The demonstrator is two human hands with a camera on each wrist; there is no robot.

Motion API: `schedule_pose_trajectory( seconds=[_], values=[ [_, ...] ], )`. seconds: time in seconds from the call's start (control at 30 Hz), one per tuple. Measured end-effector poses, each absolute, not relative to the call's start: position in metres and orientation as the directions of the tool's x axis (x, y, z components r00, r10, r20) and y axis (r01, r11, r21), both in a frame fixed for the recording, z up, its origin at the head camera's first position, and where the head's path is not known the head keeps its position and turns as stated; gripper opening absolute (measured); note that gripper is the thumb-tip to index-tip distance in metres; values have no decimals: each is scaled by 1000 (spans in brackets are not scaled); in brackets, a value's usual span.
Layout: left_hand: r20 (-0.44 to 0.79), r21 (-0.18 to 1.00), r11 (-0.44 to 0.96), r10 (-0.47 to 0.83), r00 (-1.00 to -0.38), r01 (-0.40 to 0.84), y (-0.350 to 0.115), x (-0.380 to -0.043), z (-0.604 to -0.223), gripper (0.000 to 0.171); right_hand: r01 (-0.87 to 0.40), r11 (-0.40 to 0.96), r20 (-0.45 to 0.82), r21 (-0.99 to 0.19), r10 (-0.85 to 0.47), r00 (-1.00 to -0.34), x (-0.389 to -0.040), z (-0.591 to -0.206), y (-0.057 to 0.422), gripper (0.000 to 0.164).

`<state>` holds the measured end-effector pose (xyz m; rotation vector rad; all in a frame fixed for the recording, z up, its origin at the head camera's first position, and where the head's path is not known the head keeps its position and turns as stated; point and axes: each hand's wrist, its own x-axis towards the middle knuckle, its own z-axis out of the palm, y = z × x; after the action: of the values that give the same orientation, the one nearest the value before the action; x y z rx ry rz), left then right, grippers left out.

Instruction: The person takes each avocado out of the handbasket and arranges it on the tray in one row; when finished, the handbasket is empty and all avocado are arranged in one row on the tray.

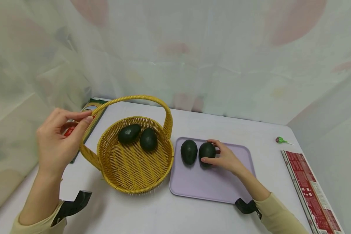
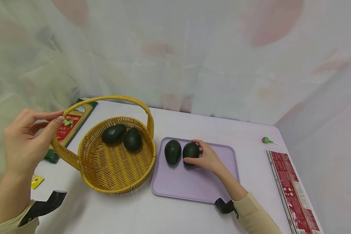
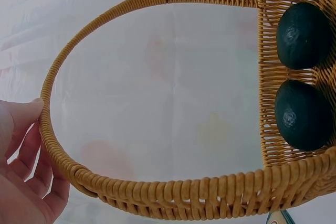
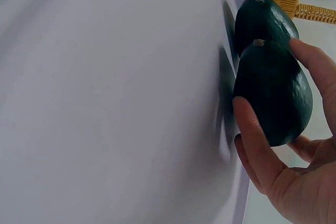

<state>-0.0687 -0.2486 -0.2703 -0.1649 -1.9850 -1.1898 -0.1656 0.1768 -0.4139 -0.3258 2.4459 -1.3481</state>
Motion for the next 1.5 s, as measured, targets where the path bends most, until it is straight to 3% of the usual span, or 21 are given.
schedule_pose_trajectory(
  seconds=[0.5,0.83,1.5],
  values=[
    [680,698,530,-278,-679,482,-240,-65,-262,16,-59,547,-174,-835,-365,-915,-167,-411,179,80],
    [673,700,543,-286,-682,464,-239,-63,-262,17,-198,621,-79,-758,-389,-918,-168,-409,180,78],
    [681,694,544,-282,-676,472,-237,-62,-261,17,-302,651,32,-696,-393,-919,-167,-389,182,65]
  ],
)
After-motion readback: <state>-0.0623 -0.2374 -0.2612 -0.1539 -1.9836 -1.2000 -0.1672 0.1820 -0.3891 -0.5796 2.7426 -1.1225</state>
